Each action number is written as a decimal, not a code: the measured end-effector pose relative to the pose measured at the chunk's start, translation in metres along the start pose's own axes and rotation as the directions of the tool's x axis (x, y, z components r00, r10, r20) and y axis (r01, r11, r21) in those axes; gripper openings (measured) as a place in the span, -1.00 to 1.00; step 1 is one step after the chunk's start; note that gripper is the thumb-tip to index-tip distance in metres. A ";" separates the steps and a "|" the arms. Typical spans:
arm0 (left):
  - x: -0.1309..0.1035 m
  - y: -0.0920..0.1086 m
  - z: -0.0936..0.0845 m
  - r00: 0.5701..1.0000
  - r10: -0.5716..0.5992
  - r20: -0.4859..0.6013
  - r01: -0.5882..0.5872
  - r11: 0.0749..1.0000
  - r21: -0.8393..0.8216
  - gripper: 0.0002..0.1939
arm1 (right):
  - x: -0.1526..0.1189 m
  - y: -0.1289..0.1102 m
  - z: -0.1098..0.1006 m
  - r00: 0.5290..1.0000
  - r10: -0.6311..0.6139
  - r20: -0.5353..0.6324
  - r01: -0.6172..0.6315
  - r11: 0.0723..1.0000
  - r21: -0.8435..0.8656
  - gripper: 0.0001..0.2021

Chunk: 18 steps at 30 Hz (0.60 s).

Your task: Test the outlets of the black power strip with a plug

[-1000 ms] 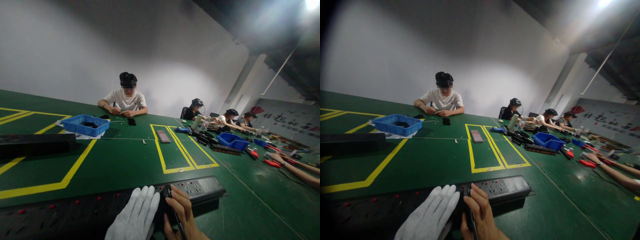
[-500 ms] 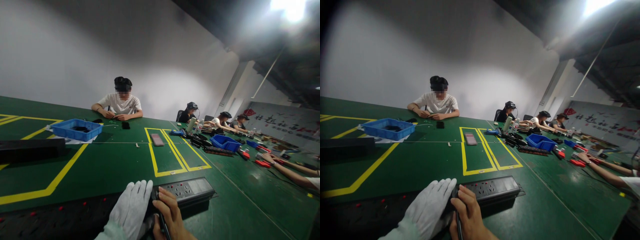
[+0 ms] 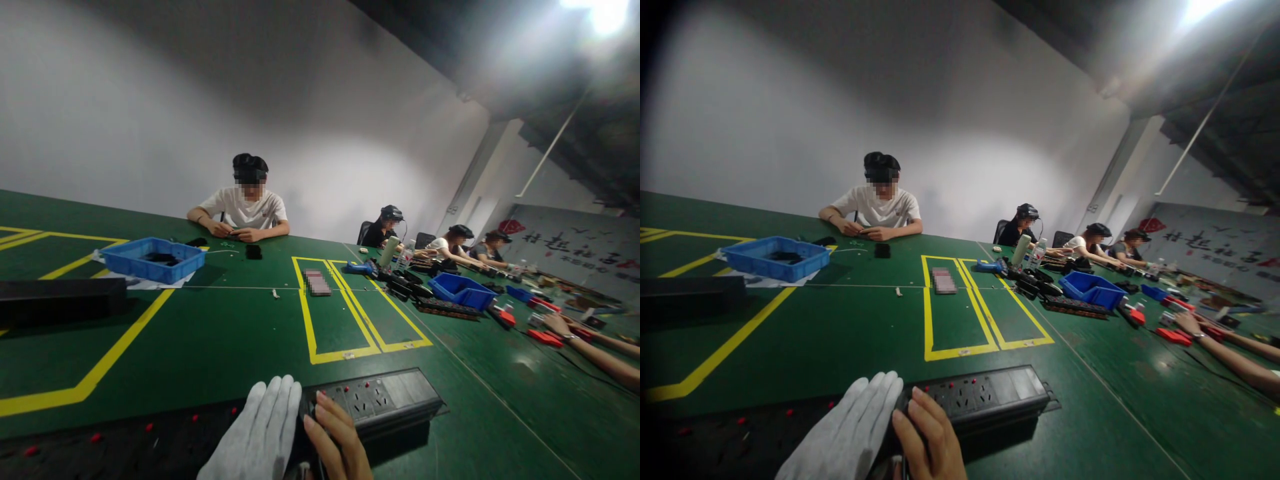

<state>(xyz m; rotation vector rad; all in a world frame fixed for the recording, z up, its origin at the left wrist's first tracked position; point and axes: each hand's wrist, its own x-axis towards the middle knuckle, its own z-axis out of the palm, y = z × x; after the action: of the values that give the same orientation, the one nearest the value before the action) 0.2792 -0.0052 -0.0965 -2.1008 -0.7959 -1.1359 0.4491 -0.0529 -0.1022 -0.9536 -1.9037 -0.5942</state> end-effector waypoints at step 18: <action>0.007 0.000 -0.007 1.000 0.003 -0.026 -0.003 1.000 -0.021 -0.42 | 0.017 -0.005 -0.018 0.990 -0.059 0.129 0.058 0.998 0.013 -0.37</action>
<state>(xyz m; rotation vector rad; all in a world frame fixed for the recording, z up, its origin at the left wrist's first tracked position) 0.2792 -0.0090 -0.0873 -2.0991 -0.7717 -1.1728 0.4494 -0.0624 -0.0792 -0.9529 -2.0534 -0.5686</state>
